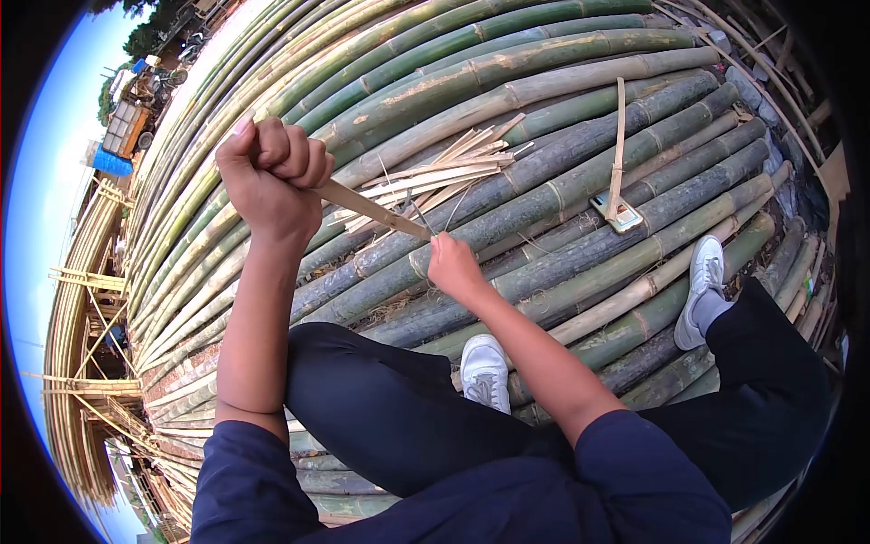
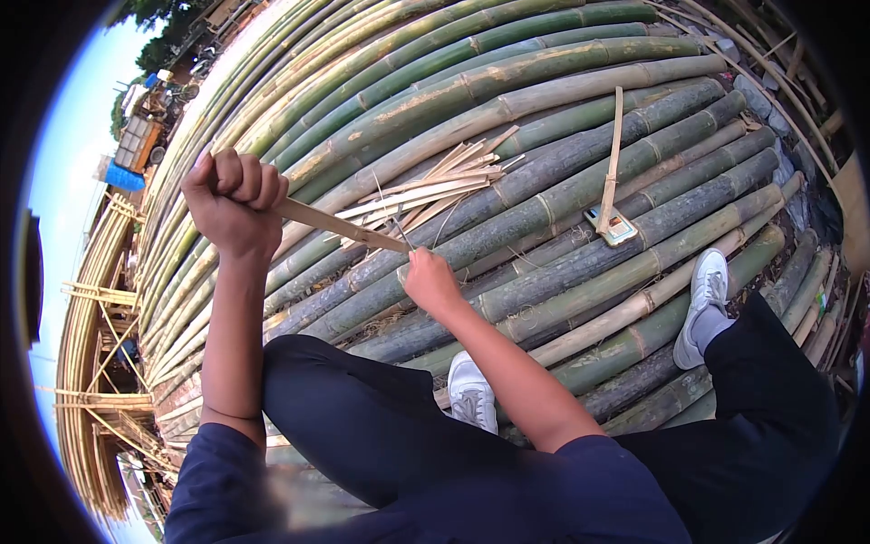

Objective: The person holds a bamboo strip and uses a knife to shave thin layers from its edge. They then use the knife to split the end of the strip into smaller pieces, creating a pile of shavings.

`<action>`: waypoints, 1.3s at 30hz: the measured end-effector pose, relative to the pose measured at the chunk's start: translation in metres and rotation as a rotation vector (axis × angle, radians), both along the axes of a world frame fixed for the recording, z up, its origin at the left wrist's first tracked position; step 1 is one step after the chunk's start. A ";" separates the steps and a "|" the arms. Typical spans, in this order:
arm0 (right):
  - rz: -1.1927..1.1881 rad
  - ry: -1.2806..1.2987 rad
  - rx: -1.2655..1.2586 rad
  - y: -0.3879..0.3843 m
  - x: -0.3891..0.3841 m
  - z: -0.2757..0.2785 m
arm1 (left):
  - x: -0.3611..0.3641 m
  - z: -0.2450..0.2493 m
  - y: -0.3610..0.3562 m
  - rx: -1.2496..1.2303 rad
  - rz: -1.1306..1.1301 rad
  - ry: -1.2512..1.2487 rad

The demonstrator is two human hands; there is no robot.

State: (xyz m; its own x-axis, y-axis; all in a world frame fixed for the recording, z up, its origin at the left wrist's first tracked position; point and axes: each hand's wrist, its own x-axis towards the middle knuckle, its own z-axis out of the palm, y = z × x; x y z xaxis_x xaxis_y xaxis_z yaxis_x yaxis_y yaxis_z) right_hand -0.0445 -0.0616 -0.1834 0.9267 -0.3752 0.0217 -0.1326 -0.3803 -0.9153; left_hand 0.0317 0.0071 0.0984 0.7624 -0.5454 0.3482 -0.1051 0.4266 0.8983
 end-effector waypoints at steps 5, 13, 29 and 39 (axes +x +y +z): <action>0.054 0.206 -0.074 -0.025 0.009 -0.065 | 0.002 0.001 -0.004 0.008 -0.044 -0.017; 0.070 0.128 0.010 -0.016 0.009 -0.057 | 0.009 -0.001 0.000 -0.016 -0.084 -0.018; 0.179 0.250 0.005 -0.050 0.004 -0.030 | 0.014 -0.002 0.003 -0.011 -0.227 -0.056; 0.173 0.299 -0.087 -0.031 0.012 -0.047 | 0.011 -0.001 0.003 0.000 -0.211 -0.053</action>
